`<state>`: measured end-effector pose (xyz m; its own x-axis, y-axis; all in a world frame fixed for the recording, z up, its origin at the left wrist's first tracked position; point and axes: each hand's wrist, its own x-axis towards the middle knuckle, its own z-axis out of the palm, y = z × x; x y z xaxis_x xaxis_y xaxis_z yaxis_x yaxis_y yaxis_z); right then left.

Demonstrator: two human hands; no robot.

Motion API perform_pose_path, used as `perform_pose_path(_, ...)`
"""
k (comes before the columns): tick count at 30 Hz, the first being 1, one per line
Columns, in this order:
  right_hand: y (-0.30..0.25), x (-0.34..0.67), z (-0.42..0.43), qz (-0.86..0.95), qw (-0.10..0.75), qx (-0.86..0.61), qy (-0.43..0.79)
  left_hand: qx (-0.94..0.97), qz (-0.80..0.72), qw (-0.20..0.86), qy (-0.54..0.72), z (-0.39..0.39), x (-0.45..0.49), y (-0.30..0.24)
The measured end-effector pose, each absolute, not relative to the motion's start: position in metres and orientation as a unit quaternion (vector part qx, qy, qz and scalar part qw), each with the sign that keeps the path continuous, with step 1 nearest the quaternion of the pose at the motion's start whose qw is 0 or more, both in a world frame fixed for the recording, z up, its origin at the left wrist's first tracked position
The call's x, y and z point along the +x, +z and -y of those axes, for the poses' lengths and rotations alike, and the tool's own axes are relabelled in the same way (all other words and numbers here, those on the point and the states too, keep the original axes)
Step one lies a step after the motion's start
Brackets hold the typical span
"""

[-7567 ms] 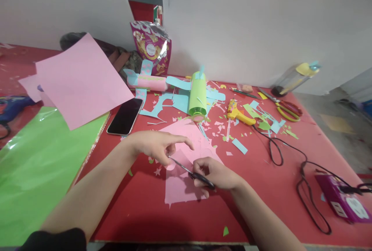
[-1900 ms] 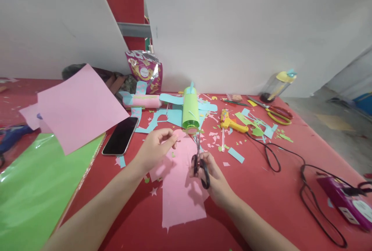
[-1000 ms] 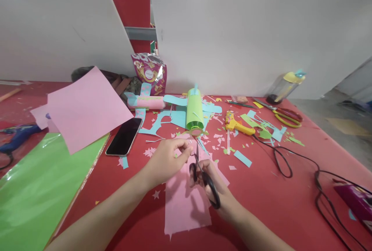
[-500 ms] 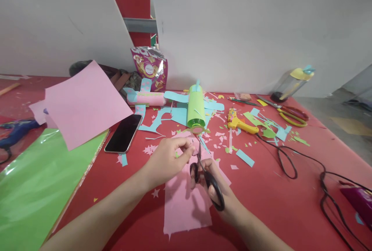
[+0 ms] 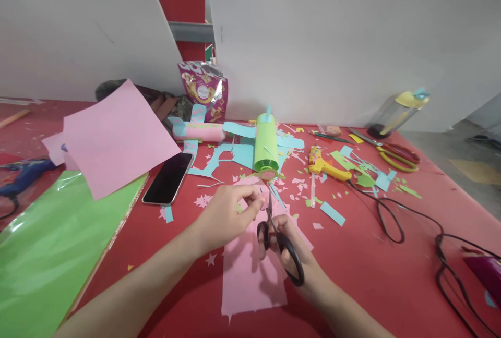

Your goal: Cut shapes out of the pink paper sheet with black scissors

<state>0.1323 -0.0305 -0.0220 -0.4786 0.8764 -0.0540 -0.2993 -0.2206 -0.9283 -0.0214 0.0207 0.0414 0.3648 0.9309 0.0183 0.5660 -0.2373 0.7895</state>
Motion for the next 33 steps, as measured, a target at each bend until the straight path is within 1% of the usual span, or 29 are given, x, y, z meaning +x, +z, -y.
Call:
perform_pose_path(9, -0.017, 0.131, 0.029, 0.499, 0.395, -0.324, 0.700, 0.743, -0.499, 0.363, 0.260, -0.021, -0.022, 0.042)
perform_pose_path(22, -0.020, 0.130, 0.030, 0.478, 0.411, -0.304, 0.714, 0.753, -0.488, 0.369, 0.243, -0.021, -0.022, 0.042)
perform_pose_path(26, -0.014, 0.129, 0.029, 0.490, 0.385, -0.319, 0.714, 0.752, -0.490, 0.368, 0.244, -0.021, -0.023, 0.042)
perform_pose_path(33, -0.014, 0.130, 0.029, 0.489, 0.391, -0.308, 0.716, 0.752, -0.490, 0.371, 0.240, -0.021, -0.023, 0.042)
